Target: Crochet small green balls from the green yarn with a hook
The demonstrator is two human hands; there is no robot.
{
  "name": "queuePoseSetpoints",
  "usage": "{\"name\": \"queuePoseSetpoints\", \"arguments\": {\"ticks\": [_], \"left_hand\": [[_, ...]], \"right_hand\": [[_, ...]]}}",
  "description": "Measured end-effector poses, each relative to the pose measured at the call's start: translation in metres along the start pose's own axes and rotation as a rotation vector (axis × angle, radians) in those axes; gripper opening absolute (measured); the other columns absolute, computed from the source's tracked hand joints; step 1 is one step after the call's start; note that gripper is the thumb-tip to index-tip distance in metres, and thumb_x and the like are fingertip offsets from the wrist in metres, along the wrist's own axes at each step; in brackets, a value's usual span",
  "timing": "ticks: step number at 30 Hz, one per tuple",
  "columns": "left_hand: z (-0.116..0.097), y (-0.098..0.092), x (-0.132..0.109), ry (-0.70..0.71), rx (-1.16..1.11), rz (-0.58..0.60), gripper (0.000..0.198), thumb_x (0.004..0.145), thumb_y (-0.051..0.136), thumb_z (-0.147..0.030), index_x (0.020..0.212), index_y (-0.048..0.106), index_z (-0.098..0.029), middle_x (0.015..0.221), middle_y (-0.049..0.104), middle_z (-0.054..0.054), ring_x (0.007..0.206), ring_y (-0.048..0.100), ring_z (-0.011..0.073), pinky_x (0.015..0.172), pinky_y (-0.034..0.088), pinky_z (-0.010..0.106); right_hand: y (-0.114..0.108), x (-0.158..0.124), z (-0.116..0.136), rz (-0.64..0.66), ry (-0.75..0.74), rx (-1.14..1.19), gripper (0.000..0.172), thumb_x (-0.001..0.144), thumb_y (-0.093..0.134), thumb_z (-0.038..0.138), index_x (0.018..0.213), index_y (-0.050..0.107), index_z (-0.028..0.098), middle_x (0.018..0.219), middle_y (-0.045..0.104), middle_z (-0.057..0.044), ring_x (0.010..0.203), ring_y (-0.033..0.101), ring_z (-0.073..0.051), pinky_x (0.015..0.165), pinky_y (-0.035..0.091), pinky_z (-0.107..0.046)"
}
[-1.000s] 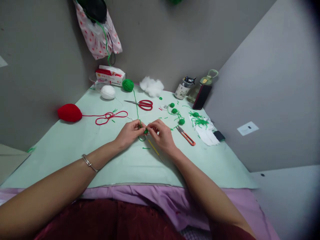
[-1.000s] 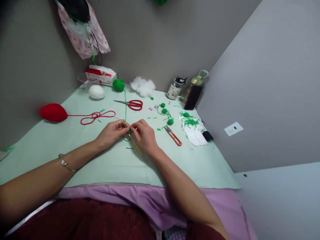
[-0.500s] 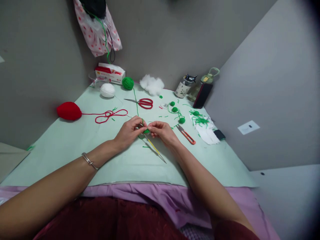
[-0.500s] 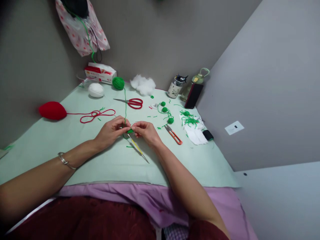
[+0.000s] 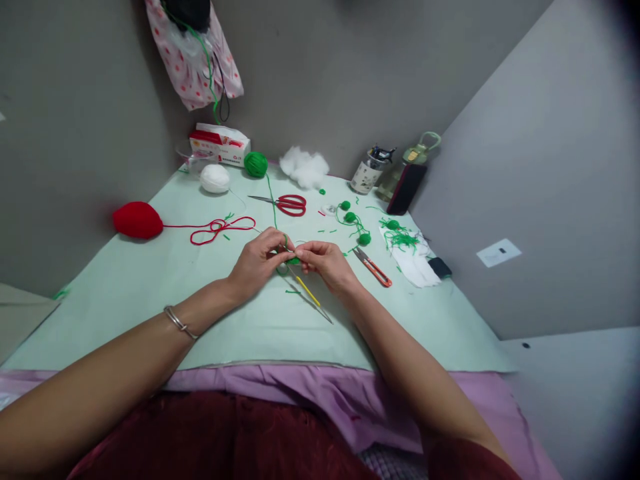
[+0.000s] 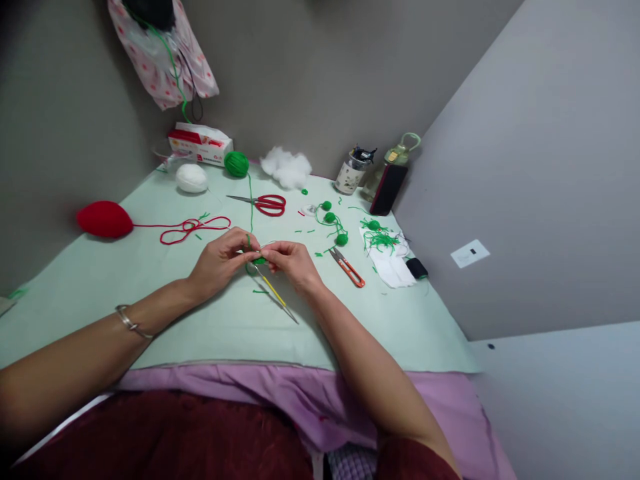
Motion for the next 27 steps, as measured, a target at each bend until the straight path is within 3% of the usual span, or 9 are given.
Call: {"name": "queuePoseSetpoints", "arguments": {"ticks": [11, 17, 22, 27], "left_hand": [[-0.001, -0.002, -0.001, -0.024, 0.015, -0.003, 0.014, 0.086, 0.073, -0.03, 0.077, 0.064, -0.023, 0.09, 0.061, 0.005, 0.086, 0.056, 0.0216, 0.073, 0.048, 0.032], [0.013, -0.003, 0.001, -0.19, -0.1, -0.022, 0.018, 0.079, 0.077, -0.035, 0.077, 0.067, -0.021, 0.088, 0.062, 0.003, 0.081, 0.056, 0.0193, 0.074, 0.046, 0.031], [0.034, 0.007, -0.002, -0.402, -0.285, 0.087, 0.031, 0.077, 0.079, -0.047, 0.08, 0.072, -0.016, 0.084, 0.073, 0.007, 0.077, 0.065, 0.0206, 0.078, 0.051, 0.036], [0.041, 0.012, -0.003, -0.477, -0.397, 0.112, 0.04, 0.073, 0.084, -0.053, 0.084, 0.075, -0.015, 0.092, 0.078, 0.012, 0.088, 0.071, 0.0243, 0.088, 0.053, 0.04]], "right_hand": [[0.0, -0.004, 0.006, 0.01, -0.03, -0.019, 0.035, 0.07, 0.084, 0.05, 0.075, 0.075, 0.017, 0.059, 0.061, 0.002, 0.055, 0.051, -0.01, 0.058, 0.044, -0.027], [0.003, -0.007, 0.012, -0.048, -0.139, -0.159, 0.022, 0.069, 0.08, 0.036, 0.082, 0.073, 0.019, 0.076, 0.072, -0.002, 0.065, 0.059, -0.013, 0.065, 0.05, -0.029], [0.001, -0.01, 0.013, -0.127, -0.246, -0.289, 0.011, 0.073, 0.071, 0.029, 0.08, 0.067, 0.021, 0.08, 0.071, -0.001, 0.07, 0.062, -0.015, 0.07, 0.052, -0.031], [-0.002, -0.01, 0.012, -0.138, -0.297, -0.374, 0.007, 0.079, 0.07, 0.027, 0.082, 0.068, 0.021, 0.083, 0.072, -0.003, 0.076, 0.067, -0.017, 0.073, 0.055, -0.032]]}}
Point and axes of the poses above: each hand's wrist, its own x-axis towards the middle knuckle, its own y-axis out of the palm, z = x × y, the point moved 7 cm from there along x, towards the middle knuckle
